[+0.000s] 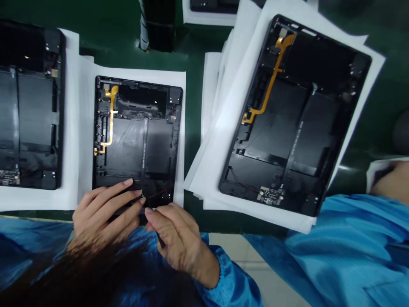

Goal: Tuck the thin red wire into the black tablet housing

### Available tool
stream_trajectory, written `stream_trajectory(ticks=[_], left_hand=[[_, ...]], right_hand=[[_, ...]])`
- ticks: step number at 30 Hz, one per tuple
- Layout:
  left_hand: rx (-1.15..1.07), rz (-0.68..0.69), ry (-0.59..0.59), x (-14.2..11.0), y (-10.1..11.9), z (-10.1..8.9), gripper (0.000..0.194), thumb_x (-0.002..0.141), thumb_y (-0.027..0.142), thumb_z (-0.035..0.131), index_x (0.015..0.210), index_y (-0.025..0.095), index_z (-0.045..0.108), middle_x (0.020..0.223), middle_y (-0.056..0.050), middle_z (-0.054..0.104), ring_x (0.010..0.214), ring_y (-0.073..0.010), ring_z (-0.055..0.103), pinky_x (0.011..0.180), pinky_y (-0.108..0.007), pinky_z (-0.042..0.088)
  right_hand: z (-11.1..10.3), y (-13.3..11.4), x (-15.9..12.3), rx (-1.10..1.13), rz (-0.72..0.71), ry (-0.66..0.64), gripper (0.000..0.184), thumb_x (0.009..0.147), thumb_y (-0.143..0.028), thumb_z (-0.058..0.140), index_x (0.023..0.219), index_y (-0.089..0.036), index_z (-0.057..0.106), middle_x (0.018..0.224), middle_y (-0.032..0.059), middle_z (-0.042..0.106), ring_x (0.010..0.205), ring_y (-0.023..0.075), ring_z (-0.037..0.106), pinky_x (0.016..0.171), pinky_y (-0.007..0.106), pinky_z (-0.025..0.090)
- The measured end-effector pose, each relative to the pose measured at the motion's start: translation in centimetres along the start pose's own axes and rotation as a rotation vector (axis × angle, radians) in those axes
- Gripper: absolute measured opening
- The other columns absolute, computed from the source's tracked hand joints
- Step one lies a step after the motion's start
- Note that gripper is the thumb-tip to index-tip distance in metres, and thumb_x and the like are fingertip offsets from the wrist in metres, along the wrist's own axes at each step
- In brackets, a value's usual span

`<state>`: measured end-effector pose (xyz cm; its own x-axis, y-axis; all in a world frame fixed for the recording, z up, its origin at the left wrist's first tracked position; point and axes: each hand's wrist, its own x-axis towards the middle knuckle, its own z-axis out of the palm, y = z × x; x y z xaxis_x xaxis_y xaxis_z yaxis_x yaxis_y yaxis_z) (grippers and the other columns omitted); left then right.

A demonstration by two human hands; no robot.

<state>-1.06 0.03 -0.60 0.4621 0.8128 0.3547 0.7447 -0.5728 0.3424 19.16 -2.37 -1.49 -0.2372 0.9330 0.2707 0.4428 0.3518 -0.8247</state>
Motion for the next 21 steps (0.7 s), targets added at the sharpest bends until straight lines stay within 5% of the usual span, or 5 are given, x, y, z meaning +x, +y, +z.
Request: stream_trajectory(ticks=[21], left_hand=[[-0.002,-0.013,-0.024,-0.55,-0.17,0.22,0.015,0.103,0.021,0.057,0.112,0.023,0.069,0.129,0.003,0.061,0.136,-0.0182,0.052,0.108,-0.034,0.043]], right_hand=[[-0.29,-0.04,0.28,-0.055,0.012,-0.084,0.038,0.085,-0.004,0.061,0.119,-0.021,0.068,0.093,0.007,0.079,0.075,0.018,0.077,0.067,0.029,0.069]])
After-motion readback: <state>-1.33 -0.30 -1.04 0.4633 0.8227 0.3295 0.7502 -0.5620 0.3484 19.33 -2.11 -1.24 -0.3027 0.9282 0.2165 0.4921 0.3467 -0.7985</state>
